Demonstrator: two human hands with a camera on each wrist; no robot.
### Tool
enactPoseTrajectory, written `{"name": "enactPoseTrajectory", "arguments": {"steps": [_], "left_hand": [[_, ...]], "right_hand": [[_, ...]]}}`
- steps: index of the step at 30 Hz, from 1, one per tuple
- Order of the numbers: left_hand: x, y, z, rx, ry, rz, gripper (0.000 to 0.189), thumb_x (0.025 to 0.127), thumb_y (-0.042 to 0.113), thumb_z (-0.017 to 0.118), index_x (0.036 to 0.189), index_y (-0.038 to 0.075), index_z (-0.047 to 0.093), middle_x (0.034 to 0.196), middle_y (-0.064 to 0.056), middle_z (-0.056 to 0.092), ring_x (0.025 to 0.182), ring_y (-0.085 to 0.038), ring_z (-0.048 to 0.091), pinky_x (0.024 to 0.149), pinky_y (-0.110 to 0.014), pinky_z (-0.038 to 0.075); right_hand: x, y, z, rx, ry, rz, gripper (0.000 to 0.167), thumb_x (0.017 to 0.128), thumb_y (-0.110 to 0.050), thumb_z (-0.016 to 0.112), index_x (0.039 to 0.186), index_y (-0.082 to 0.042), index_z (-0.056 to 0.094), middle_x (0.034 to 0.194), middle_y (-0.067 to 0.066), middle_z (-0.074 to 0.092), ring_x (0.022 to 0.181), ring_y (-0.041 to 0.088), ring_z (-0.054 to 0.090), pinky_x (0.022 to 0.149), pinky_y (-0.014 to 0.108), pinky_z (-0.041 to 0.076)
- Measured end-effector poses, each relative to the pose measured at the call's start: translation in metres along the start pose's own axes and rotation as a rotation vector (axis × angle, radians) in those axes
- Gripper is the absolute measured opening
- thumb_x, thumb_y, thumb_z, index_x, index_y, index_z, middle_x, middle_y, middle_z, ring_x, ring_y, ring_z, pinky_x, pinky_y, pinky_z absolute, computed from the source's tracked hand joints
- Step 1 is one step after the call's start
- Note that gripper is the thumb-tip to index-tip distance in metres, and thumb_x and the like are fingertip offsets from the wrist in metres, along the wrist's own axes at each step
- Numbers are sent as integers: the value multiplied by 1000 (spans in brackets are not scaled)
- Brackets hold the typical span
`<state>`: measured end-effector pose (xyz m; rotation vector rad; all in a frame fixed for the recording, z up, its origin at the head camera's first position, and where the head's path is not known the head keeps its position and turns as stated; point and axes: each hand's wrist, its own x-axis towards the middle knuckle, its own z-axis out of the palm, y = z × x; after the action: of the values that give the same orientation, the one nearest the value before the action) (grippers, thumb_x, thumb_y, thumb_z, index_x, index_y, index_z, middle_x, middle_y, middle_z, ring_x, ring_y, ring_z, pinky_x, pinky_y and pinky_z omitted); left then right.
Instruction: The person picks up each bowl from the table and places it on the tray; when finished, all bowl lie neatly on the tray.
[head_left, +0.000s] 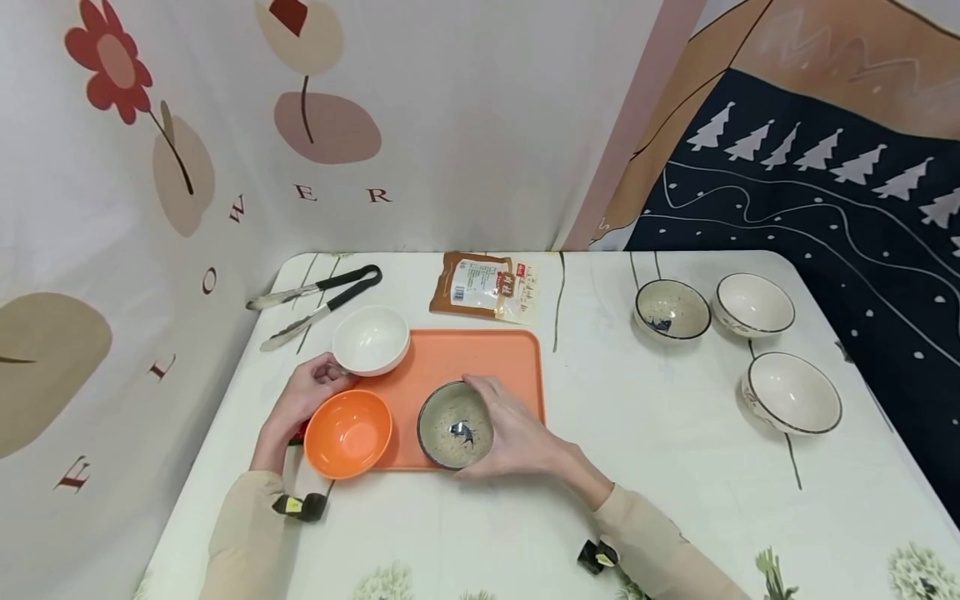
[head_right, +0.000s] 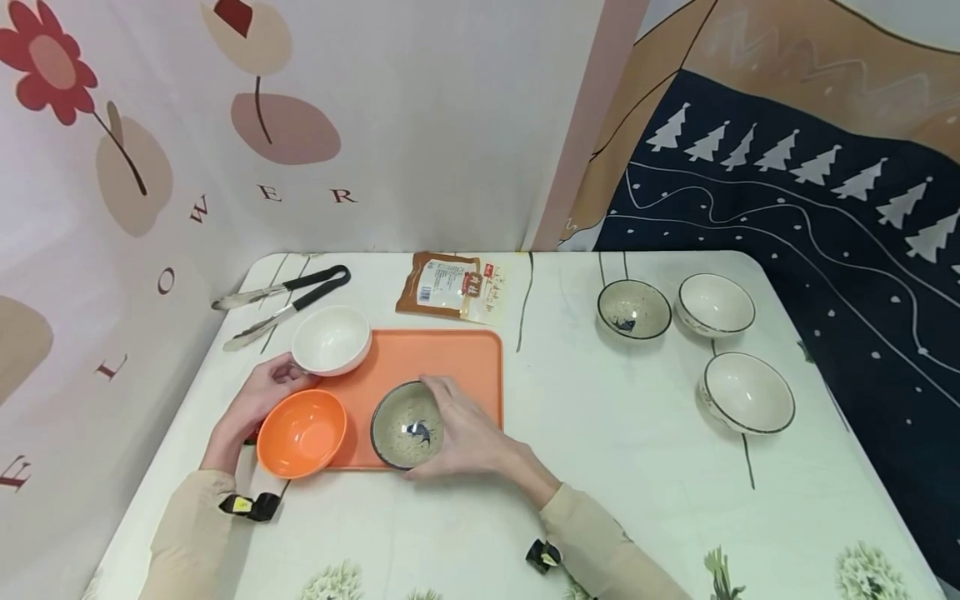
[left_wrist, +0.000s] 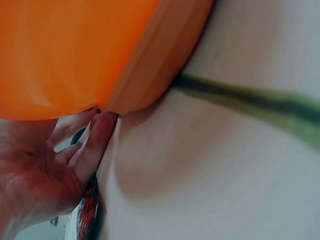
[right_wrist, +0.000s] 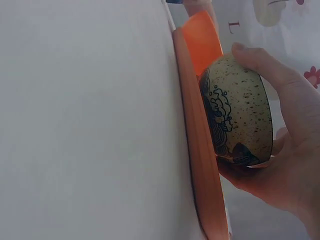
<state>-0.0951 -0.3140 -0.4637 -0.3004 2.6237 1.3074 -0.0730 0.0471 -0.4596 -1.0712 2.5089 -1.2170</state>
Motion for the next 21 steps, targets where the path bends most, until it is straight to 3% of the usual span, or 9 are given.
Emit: {"name": "enactPoseTrajectory", "arguments": {"steps": [21], "left_hand": [[-1,1,0,-2,-6,-5,38,96,31,68,121,3,61,99,-9,67,84,-17,60,76,-23,49]], "right_hand": [[10,-20,21,-12,-89,10,129,64,-47,94,159,-5,19,157,9,35,139,20,45,114,48,40]]}}
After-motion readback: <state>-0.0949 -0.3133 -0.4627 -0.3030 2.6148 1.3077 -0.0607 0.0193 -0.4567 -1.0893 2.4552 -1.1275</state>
